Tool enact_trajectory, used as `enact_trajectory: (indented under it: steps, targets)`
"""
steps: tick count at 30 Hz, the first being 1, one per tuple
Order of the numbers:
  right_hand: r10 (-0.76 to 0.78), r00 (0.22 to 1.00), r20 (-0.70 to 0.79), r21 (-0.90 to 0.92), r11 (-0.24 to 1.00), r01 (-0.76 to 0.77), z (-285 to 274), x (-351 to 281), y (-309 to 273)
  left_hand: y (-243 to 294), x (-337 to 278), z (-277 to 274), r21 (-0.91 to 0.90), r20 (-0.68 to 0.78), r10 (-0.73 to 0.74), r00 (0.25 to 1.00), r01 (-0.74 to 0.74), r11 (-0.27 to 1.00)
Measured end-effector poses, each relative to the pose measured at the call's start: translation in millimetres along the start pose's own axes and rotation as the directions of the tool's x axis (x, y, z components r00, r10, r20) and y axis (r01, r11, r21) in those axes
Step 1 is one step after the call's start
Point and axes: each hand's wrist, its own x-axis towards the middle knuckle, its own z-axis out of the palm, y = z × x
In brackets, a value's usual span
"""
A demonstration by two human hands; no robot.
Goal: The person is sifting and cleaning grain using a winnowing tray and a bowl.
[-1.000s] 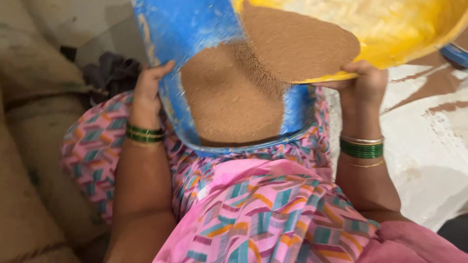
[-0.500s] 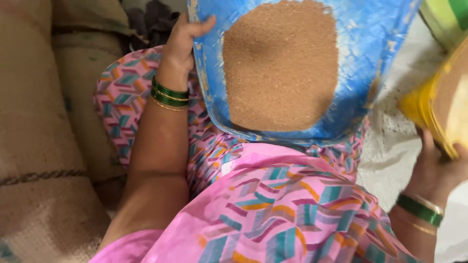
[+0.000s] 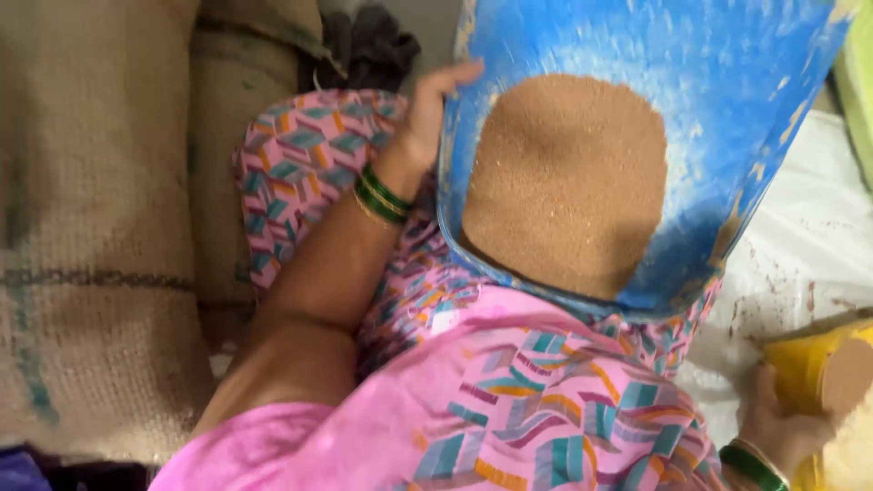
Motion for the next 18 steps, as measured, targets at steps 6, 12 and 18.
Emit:
enact_trajectory:
  steps: [6,12,18]
  targets:
    - [0.252,0.886,0.388,0.318,0.866,-0.385,152,35,-18,-60,-11,58,0.286,0.051,0.237,0.970,-0.242,0.927]
    - [0.273,0.821,0.501,0.140,0.911,-0.387,217,45,-98,-57,-31,26,0.129,-0.132,0.130,0.983,-0.113,0.985]
    - [0.568,0.717,0.404,-0.091,0.805,-0.586,235,72,-99,-21,-43,12,0.088,-0.172,-0.013,0.985,0.028,0.996]
